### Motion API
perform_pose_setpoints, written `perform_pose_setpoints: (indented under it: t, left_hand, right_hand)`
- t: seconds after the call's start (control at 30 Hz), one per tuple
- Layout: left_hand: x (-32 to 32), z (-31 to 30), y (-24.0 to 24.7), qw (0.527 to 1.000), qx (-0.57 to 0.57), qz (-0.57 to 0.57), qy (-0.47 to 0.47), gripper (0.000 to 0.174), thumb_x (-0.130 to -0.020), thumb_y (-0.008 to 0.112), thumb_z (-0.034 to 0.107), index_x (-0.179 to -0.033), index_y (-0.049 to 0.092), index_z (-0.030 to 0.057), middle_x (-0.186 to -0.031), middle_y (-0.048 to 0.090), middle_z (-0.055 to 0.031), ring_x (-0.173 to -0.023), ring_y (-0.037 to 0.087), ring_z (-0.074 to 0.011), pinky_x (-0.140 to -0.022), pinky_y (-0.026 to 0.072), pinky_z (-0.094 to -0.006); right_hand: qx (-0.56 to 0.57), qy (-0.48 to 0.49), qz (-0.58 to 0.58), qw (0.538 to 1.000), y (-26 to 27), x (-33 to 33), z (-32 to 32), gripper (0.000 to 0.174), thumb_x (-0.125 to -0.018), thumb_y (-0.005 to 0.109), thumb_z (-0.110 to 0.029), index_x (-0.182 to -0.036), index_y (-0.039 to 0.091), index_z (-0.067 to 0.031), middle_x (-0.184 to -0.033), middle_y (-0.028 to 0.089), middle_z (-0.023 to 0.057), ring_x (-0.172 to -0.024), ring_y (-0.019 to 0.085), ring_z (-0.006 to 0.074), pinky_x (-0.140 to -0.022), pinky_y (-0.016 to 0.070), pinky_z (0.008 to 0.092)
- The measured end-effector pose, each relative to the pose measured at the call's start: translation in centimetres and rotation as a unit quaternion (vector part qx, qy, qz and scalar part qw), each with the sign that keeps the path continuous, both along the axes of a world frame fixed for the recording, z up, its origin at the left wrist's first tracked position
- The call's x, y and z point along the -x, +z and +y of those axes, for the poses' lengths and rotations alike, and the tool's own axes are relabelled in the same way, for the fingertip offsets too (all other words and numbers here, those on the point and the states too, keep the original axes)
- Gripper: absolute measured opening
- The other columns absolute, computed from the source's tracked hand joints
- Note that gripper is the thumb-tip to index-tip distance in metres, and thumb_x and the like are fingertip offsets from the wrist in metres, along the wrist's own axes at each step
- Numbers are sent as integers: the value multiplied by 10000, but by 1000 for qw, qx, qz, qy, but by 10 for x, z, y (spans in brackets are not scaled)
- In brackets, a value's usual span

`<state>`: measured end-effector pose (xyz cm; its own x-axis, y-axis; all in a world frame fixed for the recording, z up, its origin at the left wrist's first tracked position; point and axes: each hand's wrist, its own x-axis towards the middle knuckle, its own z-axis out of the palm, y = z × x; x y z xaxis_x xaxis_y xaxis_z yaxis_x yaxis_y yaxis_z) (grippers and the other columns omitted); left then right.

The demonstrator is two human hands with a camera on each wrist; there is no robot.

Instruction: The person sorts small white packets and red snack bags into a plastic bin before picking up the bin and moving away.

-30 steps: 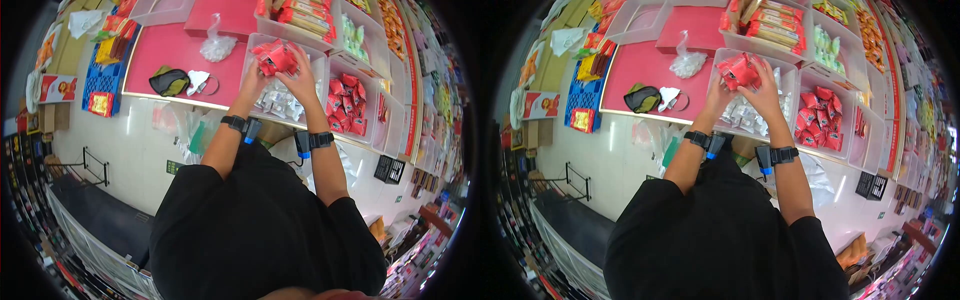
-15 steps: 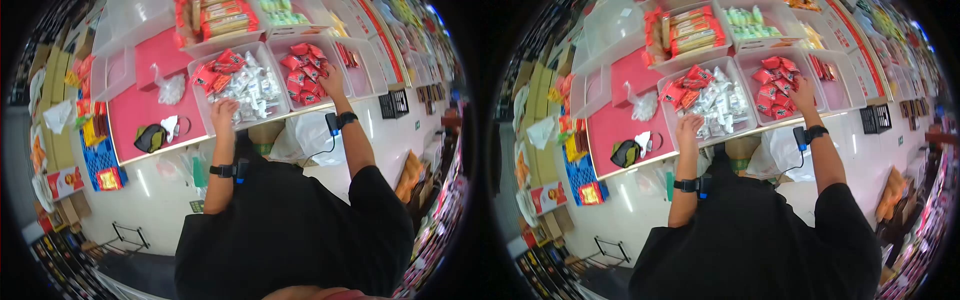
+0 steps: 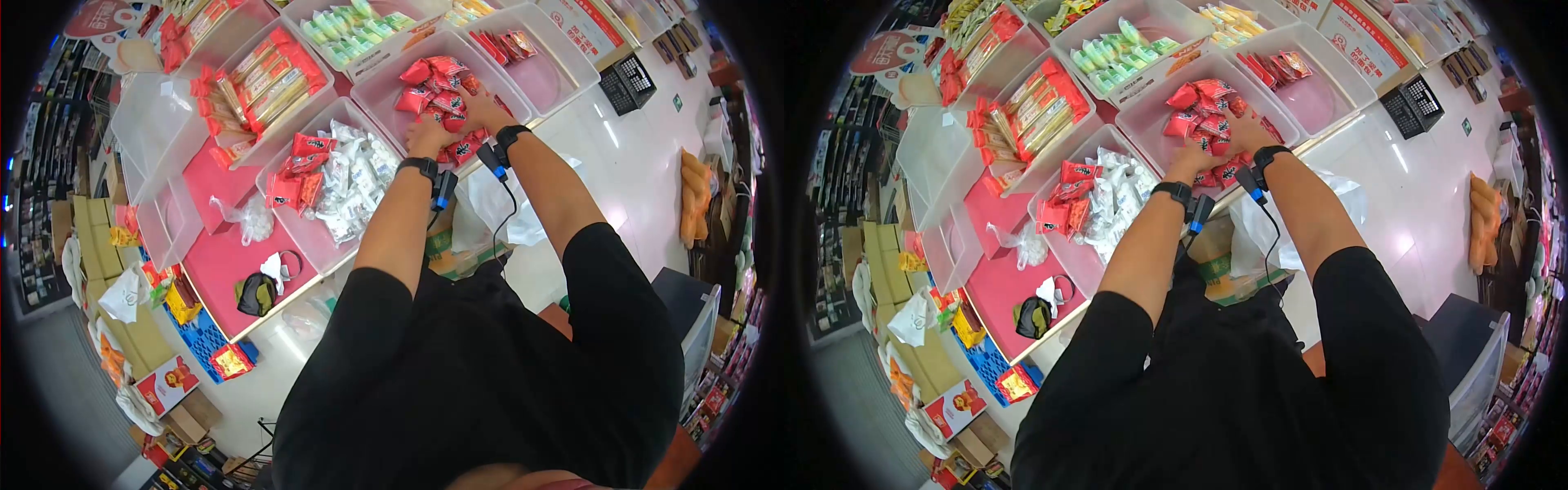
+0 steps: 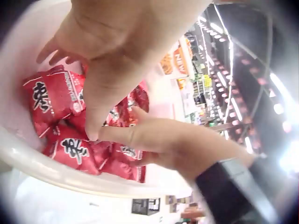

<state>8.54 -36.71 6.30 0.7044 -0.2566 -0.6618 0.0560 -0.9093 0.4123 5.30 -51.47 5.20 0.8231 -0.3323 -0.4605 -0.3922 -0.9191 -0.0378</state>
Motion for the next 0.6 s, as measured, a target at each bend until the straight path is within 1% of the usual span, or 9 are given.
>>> perform_pose_setpoints:
  t: [0.03,0.17,0.23,0.27,0.33,0.4,0.47,0.53,0.6]
  left_hand:
    - [-3,1,-8,1000,1,18,-26,1209,-496,875,457,-1418,188,83,-1377,298,-281,-1241,389,-434,-1011,377,-451]
    - [10,6,-34,999,-8,17,-31,1339,-437,897,458,-1450,99,99,-1399,219,-319,-1257,368,-436,-1038,356,-434]
    - [7,9,-43,998,52,32,22,1472,-382,915,453,-1470,-18,120,-1411,138,-342,-1280,332,-441,-1049,344,-408]
    - [7,10,-49,998,48,33,23,1472,-382,915,453,-1470,-18,120,-1411,138,-342,-1280,332,-441,-1049,344,-408]
    - [7,5,-54,986,151,37,56,1538,-357,922,448,-1469,-93,138,-1418,115,-333,-1302,298,-437,-1051,344,-391]
    - [10,1,-55,985,148,50,72,1538,-364,927,424,-1468,-106,143,-1422,98,-324,-1311,292,-413,-1058,331,-375]
    - [12,-2,-64,983,159,35,90,1524,-378,932,389,-1468,-106,149,-1442,67,-314,-1326,285,-385,-1072,312,-361]
    - [15,-6,-72,980,178,9,92,1501,-397,933,346,-1468,-97,133,-1444,116,-303,-1325,298,-374,-1075,312,-368]
    - [23,0,-58,979,194,43,36,1469,-413,927,331,-1465,-73,107,-1427,200,-288,-1312,314,-385,-1072,325,-386]
  right_hand:
    - [-19,-16,8,1000,0,1,-1,1310,-437,876,-448,-1471,118,-179,-1444,155,340,-1335,216,486,-1081,232,562]
    - [-63,-62,68,994,9,2,2,1356,-422,880,-493,-1476,91,-169,-1477,29,319,-1283,320,500,-1052,315,529]
    - [-62,-69,66,993,-1,-1,2,1366,-426,876,-503,-1479,75,-158,-1478,14,317,-1267,344,503,-1039,339,515]
    - [-56,-78,61,994,-6,-4,3,1377,-431,873,-512,-1481,59,-147,-1480,0,315,-1250,368,506,-1026,363,501]
    - [-57,-86,70,992,-12,-11,3,1394,-428,872,-518,-1481,45,-132,-1481,1,314,-1257,354,510,-1028,361,497]
    - [-51,-97,81,991,-16,-13,4,1410,-424,871,-523,-1481,30,-116,-1482,2,313,-1264,341,514,-1031,360,494]
    - [-65,-121,66,988,-16,-16,5,1291,-427,885,-491,-1434,165,-127,-1464,71,290,-1242,299,580,-961,414,571]
    - [-61,-112,71,989,-12,-17,-2,1253,-424,877,-506,-1406,224,-84,-1454,119,287,-1268,291,547,-968,427,529]
    - [-105,-33,45,993,-16,-12,-17,1333,-391,853,-571,-1436,222,-35,-1409,301,309,-1244,407,450,-1015,388,450]
